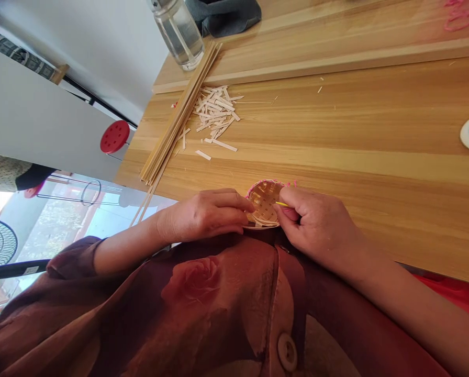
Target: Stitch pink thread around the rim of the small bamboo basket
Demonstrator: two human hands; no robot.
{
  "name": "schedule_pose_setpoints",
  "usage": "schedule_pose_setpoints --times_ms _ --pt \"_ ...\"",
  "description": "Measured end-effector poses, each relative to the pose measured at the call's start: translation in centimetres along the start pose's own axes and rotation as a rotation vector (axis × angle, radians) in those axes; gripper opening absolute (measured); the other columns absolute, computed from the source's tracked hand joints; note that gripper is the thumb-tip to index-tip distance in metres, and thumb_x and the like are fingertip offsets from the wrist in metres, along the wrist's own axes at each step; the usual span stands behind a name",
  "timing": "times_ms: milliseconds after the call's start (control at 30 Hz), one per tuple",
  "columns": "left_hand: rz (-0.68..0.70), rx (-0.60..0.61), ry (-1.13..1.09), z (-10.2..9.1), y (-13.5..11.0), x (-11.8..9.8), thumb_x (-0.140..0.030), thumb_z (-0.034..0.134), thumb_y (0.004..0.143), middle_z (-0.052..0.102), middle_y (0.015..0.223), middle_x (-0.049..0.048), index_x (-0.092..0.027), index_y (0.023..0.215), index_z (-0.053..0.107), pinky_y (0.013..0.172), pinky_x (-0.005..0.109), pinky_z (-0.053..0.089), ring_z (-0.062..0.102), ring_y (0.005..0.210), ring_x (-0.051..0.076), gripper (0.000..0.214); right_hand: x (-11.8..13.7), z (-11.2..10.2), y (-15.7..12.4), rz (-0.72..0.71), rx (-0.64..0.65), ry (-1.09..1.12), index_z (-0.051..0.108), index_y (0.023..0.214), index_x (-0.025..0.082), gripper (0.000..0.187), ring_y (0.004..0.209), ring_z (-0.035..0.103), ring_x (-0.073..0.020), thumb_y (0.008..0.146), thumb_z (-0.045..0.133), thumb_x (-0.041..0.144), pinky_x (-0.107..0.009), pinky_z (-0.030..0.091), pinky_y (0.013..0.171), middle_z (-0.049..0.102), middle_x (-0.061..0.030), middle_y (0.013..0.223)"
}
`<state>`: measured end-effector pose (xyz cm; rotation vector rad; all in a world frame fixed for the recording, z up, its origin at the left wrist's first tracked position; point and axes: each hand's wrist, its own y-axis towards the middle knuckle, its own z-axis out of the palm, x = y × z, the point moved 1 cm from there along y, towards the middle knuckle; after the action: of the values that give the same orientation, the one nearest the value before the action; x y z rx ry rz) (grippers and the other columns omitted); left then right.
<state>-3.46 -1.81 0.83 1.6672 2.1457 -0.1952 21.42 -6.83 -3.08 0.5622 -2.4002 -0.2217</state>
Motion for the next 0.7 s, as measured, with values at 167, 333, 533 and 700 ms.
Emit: schedule_pose_setpoints --times_ms 167,333,533,700 --pt "0.049 0.062 0.294 0.1 -0.3 -1.4 -0.020 0.053 0.106 0.072 0.132 0.0166 -0.011 0.100 0.072 0.097 0.035 0.063 0.072 0.115 0.025 0.022 -0.1 0.0 0.1 0.025 0.027 0.012 0.042 0.069 0.022 0.031 0.050 0.038 -0.0104 0.096 0.055 0.026 -0.028 0.029 0.054 0.045 0.0039 0.057" --pt "0.082 -0.026 0.372 0.8 -1.2 -1.5 -0.016 0.053 0.105 0.071 0.138 0.0173 -0.009 0.107 0.074 0.098 0.034 0.065 0.073 0.118 0.025 0.022 0.0 0.0 0.3 0.029 0.029 0.013 0.037 0.067 0.023 0.034 0.046 0.034 -0.0102 0.096 0.056 0.026 -0.029 0.027 0.052 0.039 0.0049 0.053" --pt "-0.026 -0.158 0.239 1.5 -2.0 -1.2 -0.020 0.057 0.105 0.070 0.138 0.0161 -0.012 0.119 0.069 0.097 0.030 0.063 0.072 0.117 0.020 0.020 -0.3 0.2 0.3 0.043 0.021 0.018 0.040 0.067 0.023 0.032 0.048 0.038 -0.0112 0.093 0.057 0.026 -0.029 0.026 0.052 0.046 0.0032 0.056" --pt "-0.053 -0.083 0.258 1.3 -1.4 -1.2 -0.023 0.050 0.109 0.074 0.111 0.0091 -0.014 0.096 0.071 0.081 0.024 0.059 0.071 0.093 0.014 0.026 -0.1 0.2 0.3 0.043 0.012 0.014 0.040 0.067 0.023 0.031 0.047 0.037 -0.0114 0.093 0.058 0.025 -0.029 0.026 0.052 0.043 0.0036 0.054"
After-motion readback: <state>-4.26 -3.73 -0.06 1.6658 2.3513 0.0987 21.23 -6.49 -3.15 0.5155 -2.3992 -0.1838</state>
